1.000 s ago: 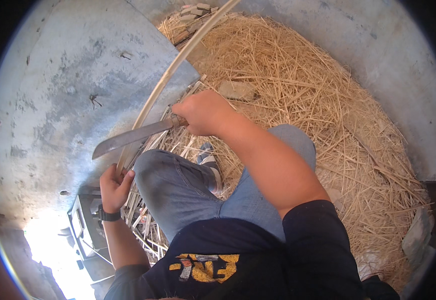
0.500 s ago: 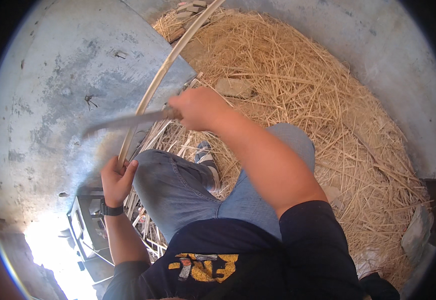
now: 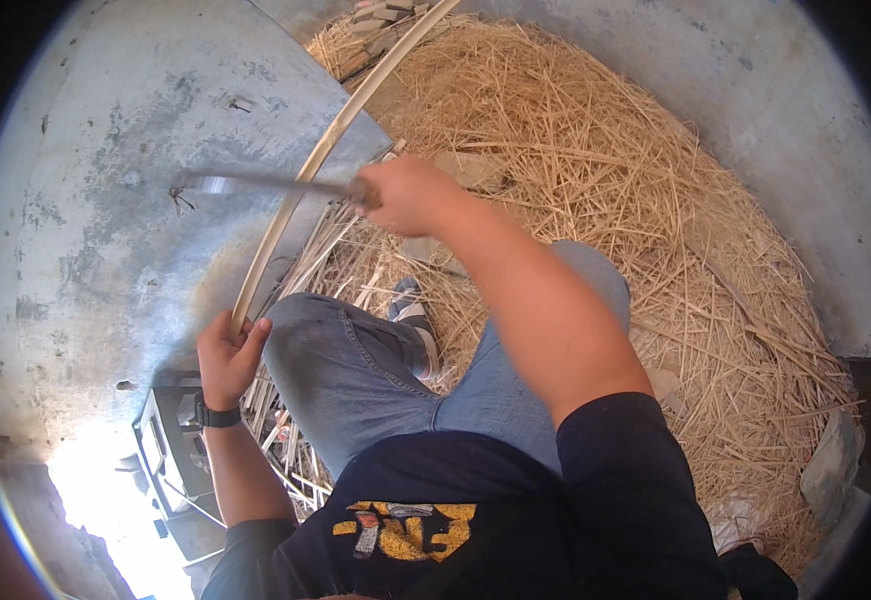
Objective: The person sits on a hay-covered floor and uses a machete to split long bamboo poles into thin strips. They hold the pole with one hand and repeatedly strike it with the machete to separate the fibers, then drop the finished strips onto a pile.
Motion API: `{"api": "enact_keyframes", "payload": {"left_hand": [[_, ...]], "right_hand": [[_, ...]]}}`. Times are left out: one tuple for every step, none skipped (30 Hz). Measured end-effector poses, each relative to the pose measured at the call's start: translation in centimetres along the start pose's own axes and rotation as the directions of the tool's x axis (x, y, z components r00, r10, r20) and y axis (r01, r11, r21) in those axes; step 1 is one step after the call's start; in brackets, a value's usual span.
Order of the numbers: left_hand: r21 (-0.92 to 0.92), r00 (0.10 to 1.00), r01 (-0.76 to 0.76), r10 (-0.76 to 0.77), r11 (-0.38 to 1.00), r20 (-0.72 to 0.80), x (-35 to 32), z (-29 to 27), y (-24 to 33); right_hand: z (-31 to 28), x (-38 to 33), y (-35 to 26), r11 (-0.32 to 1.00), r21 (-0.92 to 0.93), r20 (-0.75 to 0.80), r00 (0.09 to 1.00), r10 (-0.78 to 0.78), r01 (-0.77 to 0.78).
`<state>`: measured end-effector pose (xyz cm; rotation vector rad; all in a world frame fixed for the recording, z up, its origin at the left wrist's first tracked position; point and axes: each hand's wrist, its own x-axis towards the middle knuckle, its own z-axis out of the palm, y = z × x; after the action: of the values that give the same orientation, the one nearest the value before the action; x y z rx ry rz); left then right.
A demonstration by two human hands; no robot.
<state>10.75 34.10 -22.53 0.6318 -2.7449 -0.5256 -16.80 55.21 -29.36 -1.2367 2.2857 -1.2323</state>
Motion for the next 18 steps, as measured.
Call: {"api": "enact_keyframes", "payload": {"left_hand": [[-0.031, 1.000, -0.001, 0.001, 1.000, -0.001, -0.1, 0.4, -0.3], [-0.057, 1.000, -0.002, 0.002, 0.998, -0.003, -0.1, 0.4, -0.3], [-0.060, 1.000, -0.013, 0.013, 0.998, 0.003, -0.2, 0.2, 0.0], [-0.062, 1.000, -0.024, 0.024, 0.998, 0.008, -0.3, 0.0, 0.4], [-0.068, 0.999, -0.033, 0.034, 0.997, 0.014, -0.5, -0.3, 0.8], [-0.094, 1.000, -0.008, 0.009, 0.996, 0.009, -0.6, -0.2, 0.6], [-0.121, 1.000, 0.017, -0.016, 0.993, 0.004, -0.6, -0.2, 0.4], [-0.142, 0.999, 0.039, -0.040, 0.989, -0.007, -0.5, -0.6, 0.1], [-0.067, 0.999, -0.042, 0.041, 0.997, -0.019, -0.5, -0.9, -1.0], [-0.116, 1.000, -0.019, 0.018, 0.993, -0.005, -0.8, -0.9, -1.3], [-0.165, 1.000, 0.009, -0.007, 0.986, 0.016, -1.1, -0.8, -1.0], [-0.213, 0.999, 0.038, -0.031, 0.976, 0.038, -1.3, -0.7, -0.6], [-0.224, 0.998, 0.053, -0.043, 0.973, 0.047, -1.2, -0.7, -0.3], [-0.238, 0.997, 0.065, -0.053, 0.969, 0.057, -1.0, -0.5, 0.1], [-0.245, 0.995, 0.084, -0.069, 0.966, 0.069, -1.0, -0.5, 0.3], [-0.260, 0.993, 0.099, -0.078, 0.961, 0.090, -1.0, -0.4, 0.3], [-0.274, 0.991, 0.110, -0.084, 0.955, 0.107, -0.9, -0.2, 0.1], [-0.289, 0.988, 0.122, -0.089, 0.949, 0.124, -0.8, -0.1, 0.0]], "right_hand": [[0.1, -0.4, -0.6, 0.990, -0.120, 0.026, 0.997, -0.073, 0.075], [0.3, -0.8, -1.1, 0.961, -0.232, 0.059, 0.988, -0.143, 0.153], [0.3, -0.9, -1.5, 0.912, -0.338, 0.099, 0.973, -0.209, 0.231], [-0.1, -0.8, -1.3, 0.934, -0.303, 0.082, 0.982, -0.170, 0.187], [-0.9, -0.7, -0.7, 0.952, -0.270, 0.069, 0.989, -0.128, 0.142], [-1.8, -0.7, 0.1, 0.966, -0.241, 0.056, 0.995, -0.078, 0.089], [-2.4, -0.7, 1.3, 0.993, -0.115, -0.039, 0.999, -0.018, 0.013], [-3.2, -0.4, 2.1, 0.999, 0.023, -0.130, 0.991, 0.046, -0.044], [-3.6, -0.3, 2.7, 0.983, 0.164, -0.209, 0.971, 0.120, -0.086], [-3.7, -0.2, 3.1, 0.985, 0.145, -0.213, 0.970, 0.118, -0.088], [-3.9, -0.3, 2.9, 0.987, 0.128, -0.214, 0.969, 0.121, -0.095], [-4.0, -0.4, 2.7, 0.989, 0.110, -0.214, 0.969, 0.123, -0.101], [-3.6, -0.5, 2.4, 0.991, 0.114, -0.201, 0.976, 0.089, -0.067], [-3.1, -0.7, 1.8, 0.993, 0.115, -0.189, 0.980, 0.057, -0.036], [-2.3, -0.8, 1.2, 0.992, 0.125, -0.174, 0.984, 0.025, -0.003], [-1.6, -0.8, 0.5, 0.999, 0.014, -0.123, 0.992, -0.033, 0.035], [-1.0, -0.8, -0.3, 0.992, -0.097, -0.069, 0.994, -0.088, 0.081], [-0.7, -1.0, -0.9, 0.970, -0.205, -0.009, 0.991, -0.137, 0.132]]}}
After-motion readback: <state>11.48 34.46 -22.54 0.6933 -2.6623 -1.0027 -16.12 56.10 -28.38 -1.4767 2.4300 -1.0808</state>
